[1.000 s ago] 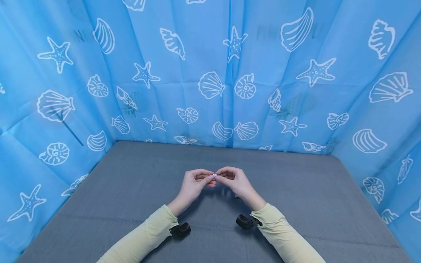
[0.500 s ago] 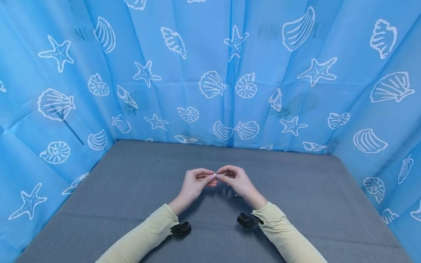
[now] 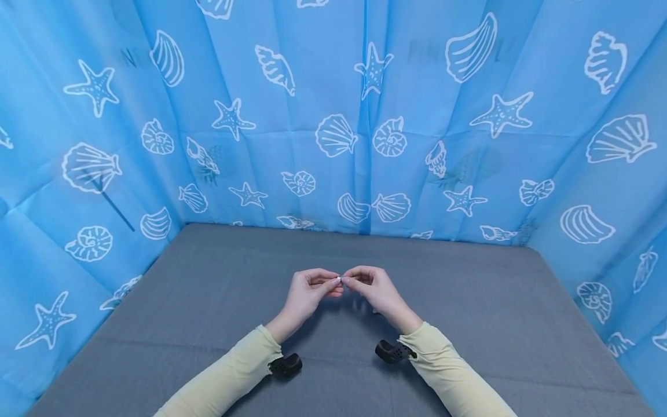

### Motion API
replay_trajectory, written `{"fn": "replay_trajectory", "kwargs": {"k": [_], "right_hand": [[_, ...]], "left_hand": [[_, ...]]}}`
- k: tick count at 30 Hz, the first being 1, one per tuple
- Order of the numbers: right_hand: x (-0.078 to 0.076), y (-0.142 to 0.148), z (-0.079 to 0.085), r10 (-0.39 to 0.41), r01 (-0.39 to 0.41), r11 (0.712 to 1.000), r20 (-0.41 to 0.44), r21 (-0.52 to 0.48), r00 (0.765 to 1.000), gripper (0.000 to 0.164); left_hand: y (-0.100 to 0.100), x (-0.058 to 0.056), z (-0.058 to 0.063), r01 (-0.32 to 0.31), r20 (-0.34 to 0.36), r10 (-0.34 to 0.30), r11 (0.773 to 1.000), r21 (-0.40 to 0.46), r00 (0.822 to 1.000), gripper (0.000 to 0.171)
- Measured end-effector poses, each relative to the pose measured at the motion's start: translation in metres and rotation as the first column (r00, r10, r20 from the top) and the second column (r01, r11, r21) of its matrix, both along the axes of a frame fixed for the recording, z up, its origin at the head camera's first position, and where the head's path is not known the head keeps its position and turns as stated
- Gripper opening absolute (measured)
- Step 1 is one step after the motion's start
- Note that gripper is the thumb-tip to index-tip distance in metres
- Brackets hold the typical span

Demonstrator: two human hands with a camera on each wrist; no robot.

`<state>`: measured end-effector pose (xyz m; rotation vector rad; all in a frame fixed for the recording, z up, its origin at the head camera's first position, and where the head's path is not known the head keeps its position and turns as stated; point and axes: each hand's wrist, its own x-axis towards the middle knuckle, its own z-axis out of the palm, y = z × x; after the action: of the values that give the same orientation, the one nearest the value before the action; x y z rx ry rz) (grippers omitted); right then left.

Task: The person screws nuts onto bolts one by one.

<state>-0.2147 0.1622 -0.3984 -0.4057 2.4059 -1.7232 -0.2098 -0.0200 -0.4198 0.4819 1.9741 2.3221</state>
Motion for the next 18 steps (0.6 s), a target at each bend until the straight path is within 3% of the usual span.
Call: {"fn": "replay_trajectory", "kwargs": {"k": [7,14,18], "right_hand": [[0.001,-0.001,0.001,0.020,-0.020,1.000,0.005,-0.003,1.000,0.024],[-0.016,0.008,-0.028,0.026,-0.026,0.999,-0.008,-0.038,1.000,0.031],[-0.015,0.008,-0.029,0.017,-0.017,0.999,-0.019,-0.032,1.000,0.030]], "left_hand": [[-0.001,-0.001,0.000,0.001,0.000,-0.001,1.000,-0.003,1.000,0.014],[0.003,-0.014,-0.021,-0.013,0.001,0.013,1.000,0.015,1.000,0.014],[0.004,-0.013,-0.020,-0.017,-0.010,0.017,1.000,0.018,1.000,0.014]]}}
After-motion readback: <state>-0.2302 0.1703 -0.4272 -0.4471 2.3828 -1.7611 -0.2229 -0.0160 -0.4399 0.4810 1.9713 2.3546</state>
